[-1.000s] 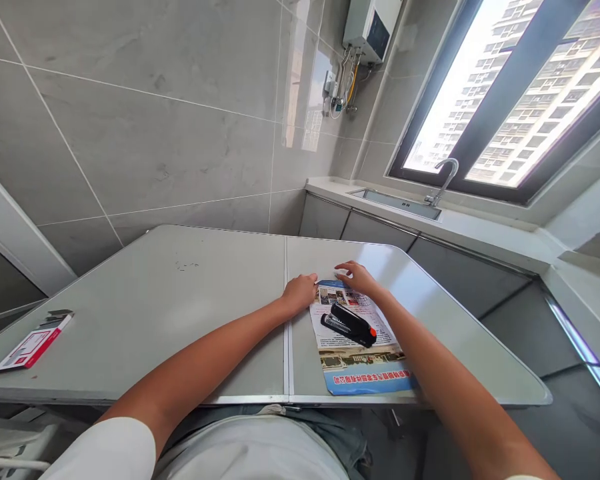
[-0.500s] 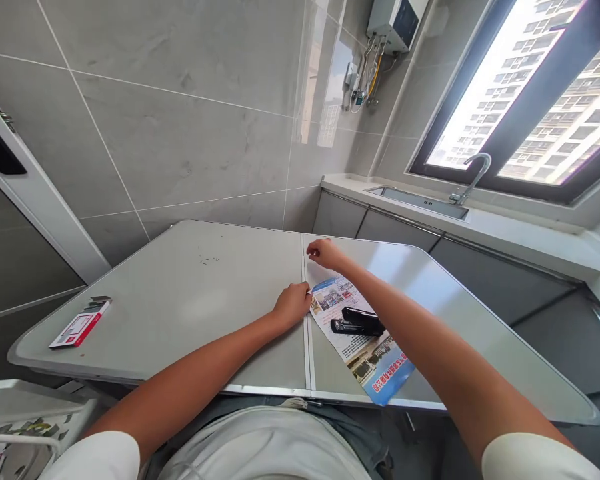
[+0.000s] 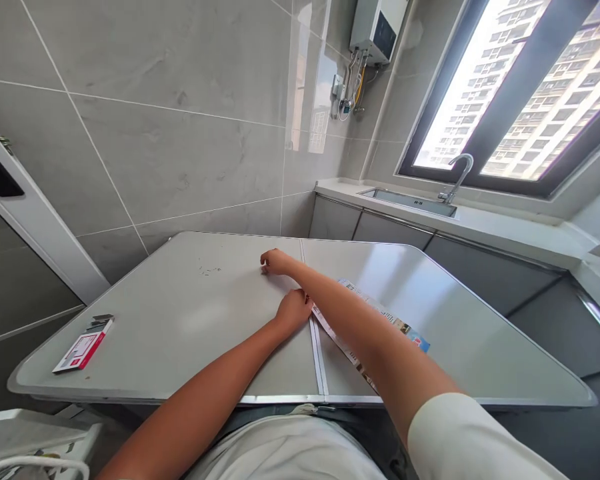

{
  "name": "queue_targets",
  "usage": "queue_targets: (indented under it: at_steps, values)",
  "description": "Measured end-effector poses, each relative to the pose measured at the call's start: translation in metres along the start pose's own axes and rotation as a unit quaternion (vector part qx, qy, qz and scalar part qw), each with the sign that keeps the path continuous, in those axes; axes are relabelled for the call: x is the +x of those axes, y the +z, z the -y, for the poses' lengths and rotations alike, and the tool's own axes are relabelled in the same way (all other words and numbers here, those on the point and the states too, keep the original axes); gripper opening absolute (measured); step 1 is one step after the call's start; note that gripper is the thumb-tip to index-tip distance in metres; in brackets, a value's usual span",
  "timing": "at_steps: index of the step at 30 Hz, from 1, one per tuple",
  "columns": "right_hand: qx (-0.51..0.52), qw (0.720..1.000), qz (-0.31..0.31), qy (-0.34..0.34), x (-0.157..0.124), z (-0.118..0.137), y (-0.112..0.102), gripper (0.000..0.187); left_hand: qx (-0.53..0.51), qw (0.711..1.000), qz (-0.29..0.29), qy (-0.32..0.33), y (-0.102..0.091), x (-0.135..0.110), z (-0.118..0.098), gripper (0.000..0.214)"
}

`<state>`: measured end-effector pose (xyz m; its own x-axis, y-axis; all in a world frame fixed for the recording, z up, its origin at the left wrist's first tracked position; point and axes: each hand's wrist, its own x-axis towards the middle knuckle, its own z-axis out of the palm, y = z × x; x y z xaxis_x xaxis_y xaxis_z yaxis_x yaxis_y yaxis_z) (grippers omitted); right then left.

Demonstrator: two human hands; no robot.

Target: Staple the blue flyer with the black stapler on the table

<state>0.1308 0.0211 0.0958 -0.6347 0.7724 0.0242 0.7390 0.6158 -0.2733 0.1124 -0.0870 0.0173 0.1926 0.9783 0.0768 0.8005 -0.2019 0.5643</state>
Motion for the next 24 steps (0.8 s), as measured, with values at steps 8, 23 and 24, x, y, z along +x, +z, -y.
queue_targets:
  at_steps: [8,23,24]
  values:
    - [-0.058,0.998,-0.004,0.005,-0.182,-0.086,-0.084,0.015,-0.018,1.000,0.005,-0.008,0.005,0.004,-0.005,0.024]
    - [0.059,0.995,-0.083,0.016,-0.384,-0.122,0.050,0.031,0.039,0.998,-0.003,-0.054,-0.026,0.014,0.018,0.024]
    - [0.044,0.994,-0.097,-0.004,-0.379,-0.117,0.051,0.029,0.040,0.998,-0.006,-0.054,-0.029,0.015,0.020,0.023]
